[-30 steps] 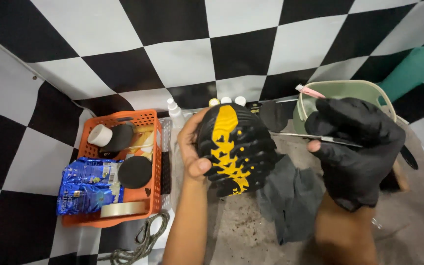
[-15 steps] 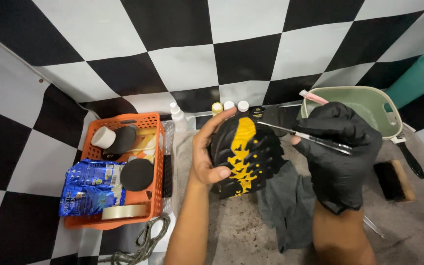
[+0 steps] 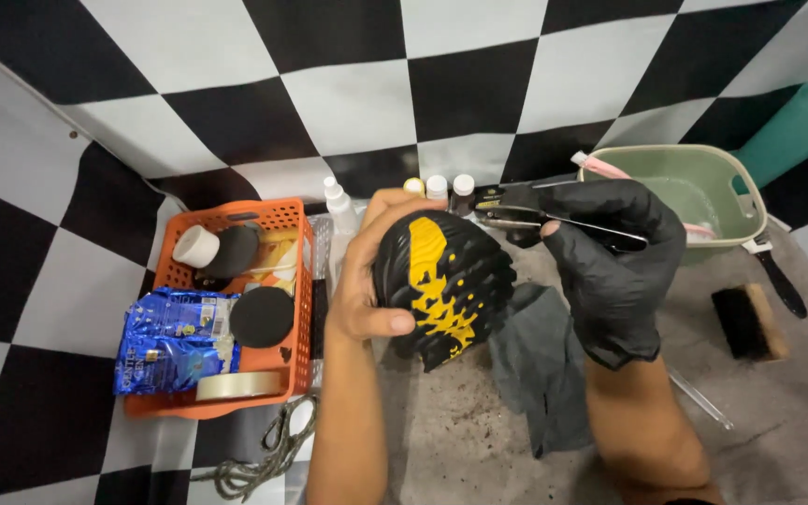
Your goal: Cleaning the sole of a hiking boot by wiping it with a cloth and using a small tool to pick out dirt and debris from the treads.
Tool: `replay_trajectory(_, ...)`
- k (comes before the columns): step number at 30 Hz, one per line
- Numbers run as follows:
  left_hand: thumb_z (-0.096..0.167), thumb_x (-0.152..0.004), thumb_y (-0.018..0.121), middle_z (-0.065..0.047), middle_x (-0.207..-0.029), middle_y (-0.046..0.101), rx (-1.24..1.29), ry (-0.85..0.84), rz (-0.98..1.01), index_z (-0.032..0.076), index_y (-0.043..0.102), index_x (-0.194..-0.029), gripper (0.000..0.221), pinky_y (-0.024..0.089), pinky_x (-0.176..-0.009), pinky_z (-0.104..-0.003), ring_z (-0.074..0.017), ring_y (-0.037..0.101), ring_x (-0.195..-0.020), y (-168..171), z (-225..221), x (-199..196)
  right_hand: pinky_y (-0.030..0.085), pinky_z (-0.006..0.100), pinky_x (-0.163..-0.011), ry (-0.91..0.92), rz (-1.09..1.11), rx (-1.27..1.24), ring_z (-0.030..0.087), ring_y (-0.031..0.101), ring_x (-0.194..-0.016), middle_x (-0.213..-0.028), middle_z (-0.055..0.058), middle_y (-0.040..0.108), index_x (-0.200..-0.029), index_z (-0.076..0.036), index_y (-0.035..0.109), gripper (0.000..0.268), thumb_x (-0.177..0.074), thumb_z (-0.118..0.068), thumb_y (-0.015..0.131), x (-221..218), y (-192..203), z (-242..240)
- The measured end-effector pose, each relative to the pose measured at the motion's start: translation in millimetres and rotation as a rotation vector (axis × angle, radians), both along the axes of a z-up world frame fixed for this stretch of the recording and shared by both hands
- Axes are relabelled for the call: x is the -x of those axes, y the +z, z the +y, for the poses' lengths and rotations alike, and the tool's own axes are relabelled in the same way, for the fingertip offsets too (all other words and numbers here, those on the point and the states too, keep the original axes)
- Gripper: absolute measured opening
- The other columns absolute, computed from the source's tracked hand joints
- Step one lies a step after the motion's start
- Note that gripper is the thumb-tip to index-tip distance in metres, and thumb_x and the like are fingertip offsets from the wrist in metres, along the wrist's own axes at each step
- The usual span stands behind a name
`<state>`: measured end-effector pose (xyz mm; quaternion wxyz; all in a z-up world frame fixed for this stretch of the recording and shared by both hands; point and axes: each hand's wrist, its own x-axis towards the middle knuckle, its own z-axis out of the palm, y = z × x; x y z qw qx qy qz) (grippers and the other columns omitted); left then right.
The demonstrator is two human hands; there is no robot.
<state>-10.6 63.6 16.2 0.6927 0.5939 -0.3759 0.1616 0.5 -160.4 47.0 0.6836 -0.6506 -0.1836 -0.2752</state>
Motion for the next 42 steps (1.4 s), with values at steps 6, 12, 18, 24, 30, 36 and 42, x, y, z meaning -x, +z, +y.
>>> replay_trajectory(6,0.035,-0.080,0.084,-0.023,-0.157,0.043,0.140,-0.260,0.074,0.000,0.043,-0.145,0.084,0.039,-0.128,-0.047,-0.0315,0.046,-0.148,3,-6,5,0.061,0.032,-0.082,-0.109,-0.092,0.086,0.025,0.073,-0.087,-0.097,0.020,0.073,-0.095,0.004,0.071,0.026,-0.075,0.007,0.087,18,-12,-10)
replay_trajectory(12,0.023,-0.083,0.085,-0.021,-0.149,0.052,0.184,-0.410,0.128,-0.003,0.036,-0.153,0.089,0.048,-0.122,-0.048,-0.0322,0.056,-0.139,5,-15,11,0.056,0.039,-0.069,0.020,-0.182,0.046,0.033,0.066,-0.070,-0.079,0.024,0.064,-0.080,0.009,0.060,0.019,-0.075,0.003,0.078,29,1,0)
replay_trajectory(18,0.035,-0.086,0.079,-0.013,-0.144,0.056,0.004,-0.206,0.061,0.005,0.039,-0.155,0.085,0.054,-0.121,-0.049,-0.0286,0.059,-0.135,11,-11,12,0.059,0.039,-0.086,-0.004,-0.216,0.057,0.030,0.067,-0.084,-0.091,0.017,0.065,-0.094,0.001,0.062,0.011,-0.087,-0.001,0.071,25,-2,-7)
replay_trajectory(24,0.025,-0.077,0.068,-0.012,-0.134,0.059,-0.122,0.267,0.147,0.008,0.046,-0.146,0.074,0.050,-0.108,-0.035,-0.0232,0.061,-0.121,23,-5,21,0.057,0.042,-0.089,-0.421,-0.379,0.339,0.038,0.071,-0.099,-0.112,0.026,0.067,-0.104,0.017,0.073,0.032,-0.114,0.000,0.048,29,18,-7)
replay_trajectory(30,0.023,-0.063,0.063,-0.010,-0.128,0.064,0.163,0.356,0.110,0.006,0.058,-0.131,0.071,0.051,-0.103,-0.037,-0.0257,0.061,-0.117,6,-10,-3,0.057,0.036,-0.101,0.106,-0.368,-0.230,0.024,0.064,-0.108,-0.114,0.009,0.065,-0.116,-0.009,0.061,0.015,-0.102,-0.007,0.068,-4,14,-39)
replay_trajectory(36,0.011,-0.077,0.057,-0.019,-0.111,0.071,1.105,0.000,0.263,-0.004,0.067,-0.115,0.042,0.057,-0.090,-0.048,-0.0378,0.067,-0.104,-45,-15,27,0.050,0.032,-0.067,-0.367,-0.160,0.375,0.032,0.071,-0.080,-0.094,0.030,0.072,-0.090,0.018,0.069,0.045,-0.118,-0.005,0.043,107,-16,-77)
replay_trajectory(42,0.022,-0.071,0.060,-0.015,-0.113,0.070,1.457,0.334,0.444,0.003,0.068,-0.117,0.051,0.054,-0.093,-0.049,-0.0359,0.065,-0.106,-136,-54,102,0.060,0.037,-0.082,0.203,0.296,-0.592,0.034,0.073,-0.101,-0.111,0.020,0.072,-0.113,-0.008,0.064,0.029,-0.088,-0.011,0.079,179,-119,-90)
